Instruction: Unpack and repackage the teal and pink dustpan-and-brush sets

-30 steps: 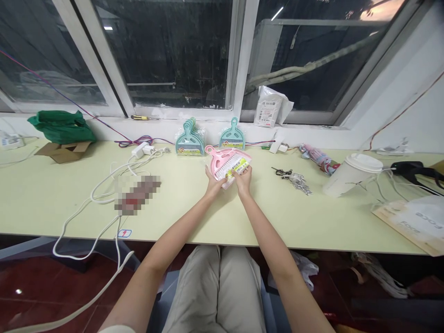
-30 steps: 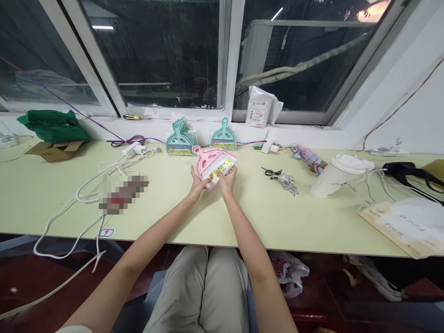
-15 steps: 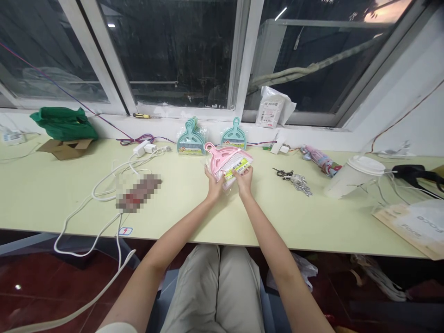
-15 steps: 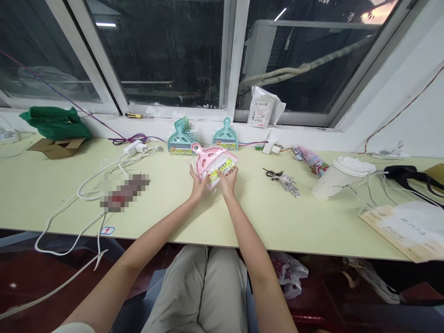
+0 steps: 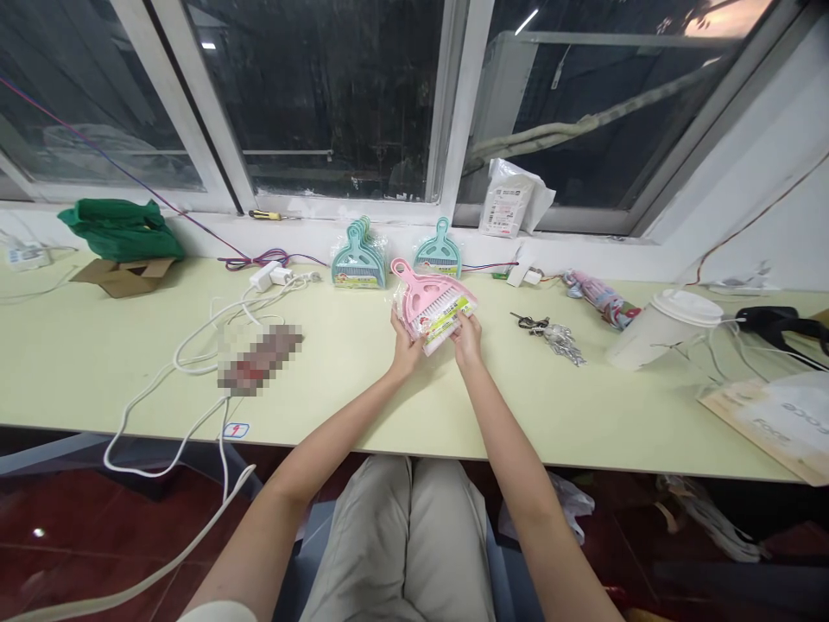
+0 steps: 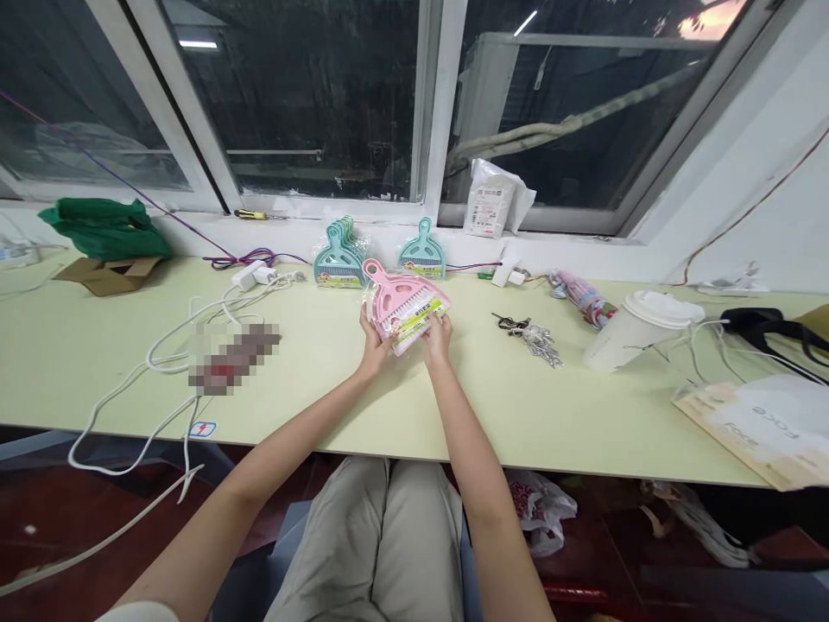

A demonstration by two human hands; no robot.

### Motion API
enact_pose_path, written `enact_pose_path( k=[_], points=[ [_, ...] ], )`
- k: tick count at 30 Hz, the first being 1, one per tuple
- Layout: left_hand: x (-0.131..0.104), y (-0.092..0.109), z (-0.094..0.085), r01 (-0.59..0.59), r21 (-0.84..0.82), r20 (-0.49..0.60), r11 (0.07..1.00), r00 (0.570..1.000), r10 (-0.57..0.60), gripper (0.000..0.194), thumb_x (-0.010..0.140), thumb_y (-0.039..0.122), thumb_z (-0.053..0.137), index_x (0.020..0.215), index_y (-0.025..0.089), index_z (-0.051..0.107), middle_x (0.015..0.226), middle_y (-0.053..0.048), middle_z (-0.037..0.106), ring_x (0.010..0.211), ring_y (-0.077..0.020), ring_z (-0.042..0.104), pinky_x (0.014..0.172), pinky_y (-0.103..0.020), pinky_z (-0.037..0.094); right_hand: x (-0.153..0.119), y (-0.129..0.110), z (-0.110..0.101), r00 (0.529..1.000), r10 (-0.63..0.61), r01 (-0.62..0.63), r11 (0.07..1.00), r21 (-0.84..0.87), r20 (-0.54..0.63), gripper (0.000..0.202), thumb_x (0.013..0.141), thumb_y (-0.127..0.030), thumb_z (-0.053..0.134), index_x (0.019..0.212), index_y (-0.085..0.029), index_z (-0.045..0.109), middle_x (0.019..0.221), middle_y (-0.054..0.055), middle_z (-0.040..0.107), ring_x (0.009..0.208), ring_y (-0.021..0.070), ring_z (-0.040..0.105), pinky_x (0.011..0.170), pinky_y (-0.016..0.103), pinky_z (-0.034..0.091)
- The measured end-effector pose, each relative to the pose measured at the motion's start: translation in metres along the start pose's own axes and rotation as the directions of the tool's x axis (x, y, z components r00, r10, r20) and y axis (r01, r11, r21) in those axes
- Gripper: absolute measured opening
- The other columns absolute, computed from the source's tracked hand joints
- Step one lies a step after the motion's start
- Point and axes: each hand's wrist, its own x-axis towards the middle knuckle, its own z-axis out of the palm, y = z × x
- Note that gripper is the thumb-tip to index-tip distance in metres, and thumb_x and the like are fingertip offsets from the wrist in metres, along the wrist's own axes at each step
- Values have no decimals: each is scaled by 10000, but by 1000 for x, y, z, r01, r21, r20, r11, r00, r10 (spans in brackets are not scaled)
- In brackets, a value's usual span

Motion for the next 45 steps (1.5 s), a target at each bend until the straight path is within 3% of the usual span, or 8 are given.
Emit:
enact_pose_path(
  k=[8, 14, 19, 23, 27, 34, 39, 45],
  points=[
    [-4, 2, 1, -84, 104, 39, 991, 996, 80, 1005, 802, 511, 646, 1514, 322, -37, 1605, -97, 25, 1476, -262, 98, 1199, -419, 101, -1, -3, 0, 999, 9, -9, 1000, -2, -33, 366, 651, -386, 753, 915, -164, 632, 790, 23, 709, 670, 140, 656, 555, 226, 521],
    [-4, 7, -1, -59, 149, -50, 987, 997, 67, 914, 852, 510, 579, 1510, 319, -26, 1606, -85, 45, 1480, -239, 69, 1205, -423, 60, -3, -6, 3, 992, 9, -11, 1000, 16, 127, 374, 664, -386, 753, 955, -185, 630, 869, 30, 720, 715, 136, 672, 591, 218, 543],
    [-3, 6, -5, -85, 185, -103, 979, 989, 106, 907, 859, 541, 549, 1513, 283, -24, 1596, -119, 102, 1466, -232, 160, 1192, -414, 136, 2, -7, 2, 950, 61, -48, 997, -52, 305, 463, 530, -189, 818, 947, -222, 618, 867, -8, 722, 790, 151, 682, 698, 265, 578],
    [-1, 7, -6, -22, 109, -6, 994, 1000, 23, 1136, 749, 534, 695, 1512, 287, -110, 1594, -130, 118, 1451, -256, 209, 1176, -411, 186, 5, -4, 0, 973, 15, -16, 1000, 2, 229, 437, 511, -150, 814, 899, -209, 623, 862, -3, 722, 823, 165, 681, 736, 297, 590],
    [7, 16, -8, 223, -89, -39, 971, 973, -227, 1210, 729, 521, 720, 1497, 289, -186, 1499, -132, 374, 1307, -256, 463, 1065, -412, 379, 5, -4, 0, 984, -31, 24, 999, 43, 173, 373, 535, -167, 808, 859, -196, 626, 916, 19, 723, 875, 174, 679, 766, 300, 591],
    [21, 21, -21, 552, -57, -31, 832, 832, -554, 588, 756, 377, 687, 1283, 162, 539, 1092, -103, 690, 873, -232, 668, 700, -308, 536, -2, -2, 5, 993, -48, 47, 999, 13, 112, 317, 558, -156, 784, 834, -165, 628, 871, 29, 719, 818, 156, 680, 706, 263, 573],
    [23, 16, -18, 536, -93, -14, 839, 842, -540, 430, 746, 330, 660, 1136, 152, 623, 1105, -98, 693, 1012, -250, 641, 812, -314, 514, -5, 0, 8, 995, -63, 62, 998, 16, 83, 286, 594, -158, 758, 841, -167, 612, 884, 18, 714, 825, 135, 674, 710, 236, 553],
    [29, 9, -26, 492, -174, -98, 853, 853, -512, 476, 733, 262, 611, 1193, 145, 580, 1101, -97, 690, 1008, -264, 646, 823, -346, 526, -2, -2, 8, 960, 46, -22, 996, -91, 275, 274, 629, -265, 804, 816, -163, 632, 813, 14, 710, 739, 126, 662, 694, 245, 545]
  ],
)
